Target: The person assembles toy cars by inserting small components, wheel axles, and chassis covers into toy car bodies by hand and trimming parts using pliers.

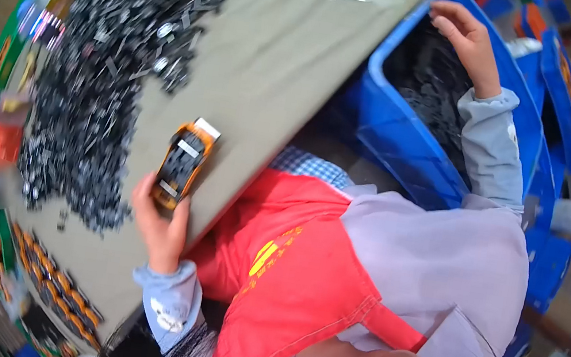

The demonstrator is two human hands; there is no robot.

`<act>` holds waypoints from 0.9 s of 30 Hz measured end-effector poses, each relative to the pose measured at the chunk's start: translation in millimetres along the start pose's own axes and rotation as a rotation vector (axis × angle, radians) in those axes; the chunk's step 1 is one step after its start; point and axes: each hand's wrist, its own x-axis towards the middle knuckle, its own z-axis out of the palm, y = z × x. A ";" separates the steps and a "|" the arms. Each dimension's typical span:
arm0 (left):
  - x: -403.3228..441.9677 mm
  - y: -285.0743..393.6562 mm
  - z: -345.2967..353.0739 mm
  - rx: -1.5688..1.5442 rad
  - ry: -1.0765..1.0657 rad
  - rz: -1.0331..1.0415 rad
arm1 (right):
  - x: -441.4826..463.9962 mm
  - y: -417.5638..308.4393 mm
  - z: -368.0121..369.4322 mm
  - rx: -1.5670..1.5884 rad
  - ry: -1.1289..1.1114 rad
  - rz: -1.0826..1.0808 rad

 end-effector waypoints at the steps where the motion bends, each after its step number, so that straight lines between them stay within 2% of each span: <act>1: 0.2 1.7 -0.7 -0.003 -0.003 -0.004 | -15.1 30.0 -25.5 -0.134 0.032 0.087; 3: -1.1 4.2 -3.0 -0.030 -0.031 -0.062 | -52.6 97.0 -50.1 -0.548 0.018 0.181; 5: -0.7 0.3 -3.2 -0.051 -0.027 -0.094 | -82.2 148.5 -46.0 -0.524 -0.112 0.408; 7: -1.9 -0.4 -3.2 -0.053 -0.023 -0.120 | -104.3 191.3 -25.3 -0.613 -0.130 0.410; 9: -2.2 1.0 -3.7 -0.044 -0.023 -0.141 | -110.8 217.3 -0.4 -0.526 -0.205 0.513; 12: -5.9 -0.9 -5.0 -0.079 -0.049 -0.163 | -108.9 242.8 35.9 -0.684 -0.339 0.560; 15: -6.2 -3.9 -4.4 -0.074 -0.036 -0.179 | -89.1 252.8 59.7 -0.645 -0.130 0.536; 20: -6.1 0.8 -2.1 -0.052 -0.014 -0.163 | -51.5 281.8 104.3 -0.602 -0.041 0.821; 24: -8.0 -10.6 1.9 -0.054 0.014 -0.101 | -53.8 275.6 107.1 -0.641 0.201 0.794; 25: -9.8 -16.9 0.6 -0.056 0.032 -0.087 | -60.3 295.4 96.8 -0.674 0.413 0.567; 26: -8.6 -12.4 -0.3 -0.035 0.024 -0.094 | -57.9 275.8 76.4 -0.618 0.494 0.526; 27: -7.1 -6.9 0.1 -0.006 0.024 -0.109 | -54.2 284.2 50.4 -0.859 0.350 0.411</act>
